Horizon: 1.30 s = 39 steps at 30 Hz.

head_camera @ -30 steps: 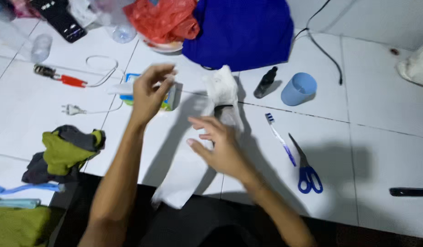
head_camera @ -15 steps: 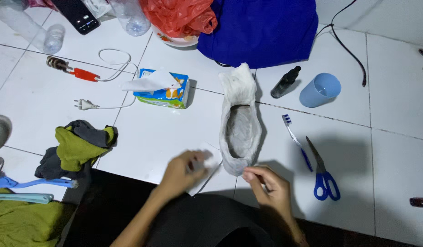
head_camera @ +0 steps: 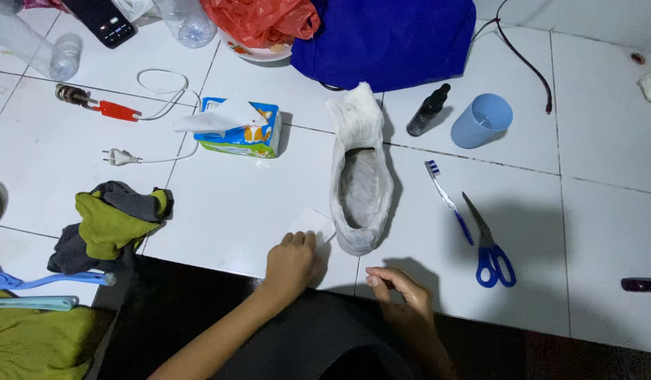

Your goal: The person cleans a white sneaker by stuffing tissue paper inside, spraying liquid from a bottle, and scrubbing the exterior with a toothbrush. The person then places the shoe on a shoe rack.

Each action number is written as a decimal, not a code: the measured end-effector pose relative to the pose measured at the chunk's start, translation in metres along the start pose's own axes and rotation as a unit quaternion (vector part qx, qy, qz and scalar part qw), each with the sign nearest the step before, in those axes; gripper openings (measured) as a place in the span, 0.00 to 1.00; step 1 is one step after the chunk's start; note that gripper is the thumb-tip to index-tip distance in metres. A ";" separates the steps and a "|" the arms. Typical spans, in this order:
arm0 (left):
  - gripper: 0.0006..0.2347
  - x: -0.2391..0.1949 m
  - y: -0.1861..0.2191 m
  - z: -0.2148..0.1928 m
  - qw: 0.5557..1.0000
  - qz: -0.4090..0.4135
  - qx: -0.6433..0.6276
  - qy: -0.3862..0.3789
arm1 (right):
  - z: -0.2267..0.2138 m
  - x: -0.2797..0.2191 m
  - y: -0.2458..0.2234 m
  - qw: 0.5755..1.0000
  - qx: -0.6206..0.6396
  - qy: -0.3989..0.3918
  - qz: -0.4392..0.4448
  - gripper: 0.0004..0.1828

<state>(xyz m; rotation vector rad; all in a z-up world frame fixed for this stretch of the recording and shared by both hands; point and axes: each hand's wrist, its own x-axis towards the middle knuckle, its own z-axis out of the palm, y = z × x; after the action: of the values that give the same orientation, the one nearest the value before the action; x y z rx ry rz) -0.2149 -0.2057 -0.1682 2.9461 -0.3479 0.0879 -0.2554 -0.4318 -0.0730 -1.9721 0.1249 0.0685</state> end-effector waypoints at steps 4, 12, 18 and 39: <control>0.08 0.001 -0.026 -0.063 0.994 -0.084 -0.069 -0.015 | 0.001 -0.001 -0.035 0.999 0.013 0.031 0.025 0.08; 0.02 0.014 -0.047 -0.169 0.710 -0.184 -0.679 -0.028 | 0.055 0.037 -0.056 0.959 0.237 -0.151 -0.034 0.21; 0.05 0.076 -0.008 -0.143 0.649 -0.132 -0.749 0.015 | 0.037 0.062 -0.093 0.954 0.298 -0.002 -0.044 0.38; 0.06 0.150 0.029 -0.089 0.757 -0.048 -0.645 0.097 | -0.020 0.150 -0.073 0.974 0.035 0.061 -0.216 0.24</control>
<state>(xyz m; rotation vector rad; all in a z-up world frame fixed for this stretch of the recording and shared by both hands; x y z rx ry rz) -0.0794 -0.2515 -0.0639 1.5385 -0.1144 0.0866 -0.0984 -0.4301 -0.0146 -1.8911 -0.2198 -0.3369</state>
